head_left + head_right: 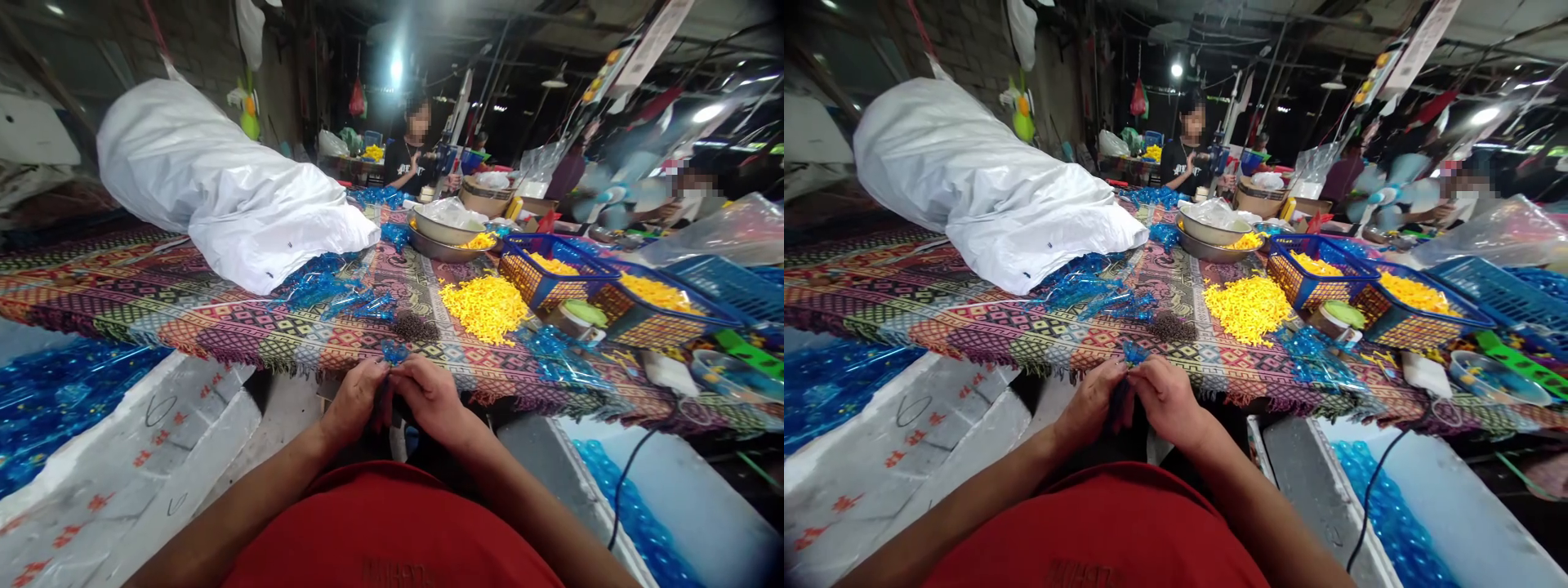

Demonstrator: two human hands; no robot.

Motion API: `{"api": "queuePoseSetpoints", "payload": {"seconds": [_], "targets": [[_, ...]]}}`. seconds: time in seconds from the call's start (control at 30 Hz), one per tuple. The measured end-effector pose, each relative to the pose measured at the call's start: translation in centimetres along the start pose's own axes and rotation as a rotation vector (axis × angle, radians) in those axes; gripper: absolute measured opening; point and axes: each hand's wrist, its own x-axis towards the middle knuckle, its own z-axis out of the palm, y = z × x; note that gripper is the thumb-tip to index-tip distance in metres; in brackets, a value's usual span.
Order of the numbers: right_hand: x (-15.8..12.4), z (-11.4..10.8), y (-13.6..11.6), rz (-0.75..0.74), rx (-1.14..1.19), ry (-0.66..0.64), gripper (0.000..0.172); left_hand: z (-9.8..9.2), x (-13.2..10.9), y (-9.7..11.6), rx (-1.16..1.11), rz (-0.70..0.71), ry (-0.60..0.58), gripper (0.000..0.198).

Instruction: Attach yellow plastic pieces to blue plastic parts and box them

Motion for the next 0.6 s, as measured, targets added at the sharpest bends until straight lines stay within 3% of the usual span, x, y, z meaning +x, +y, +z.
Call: {"api": "queuePoseSetpoints", "payload": {"seconds": [0.1, 0.23, 0.37, 0.43, 0.5, 0.6], "targets": [[-0.8, -2.4, 1.9, -0.001, -0.055, -0.031, 0.011, -0.5, 0.3, 0.1, -0.062, -0.013, -0.055, 0.023], [-2.8, -6.2, 7.7, 0.104, -0.358, 0.119, 0.012, -0.7, 0.4, 0.0, -0.154, -0.025, -0.063, 0.024], [-4.1, -7.9, 11.4, 0.132, -0.388, 0.07, 0.019, -0.2, 0.2, 0.0, -0.189, -0.027, -0.059, 0.024], [-3.8, -7.5, 10.6, 0.142, -0.375, 0.077, 0.015, 0.0, 0.0, 0.1, -0.163, -0.03, -0.046, 0.022], [-2.8, -6.7, 8.1, 0.156, -0.31, 0.088, 0.015, 0.3, -0.1, 0.3, -0.1, -0.027, -0.052, 0.021], [-0.3, -5.4, 3.3, 0.139, 0.011, -0.04, 0.043, 0.8, -0.3, 0.6, 0.012, -0.029, -0.09, 0.021]]}}
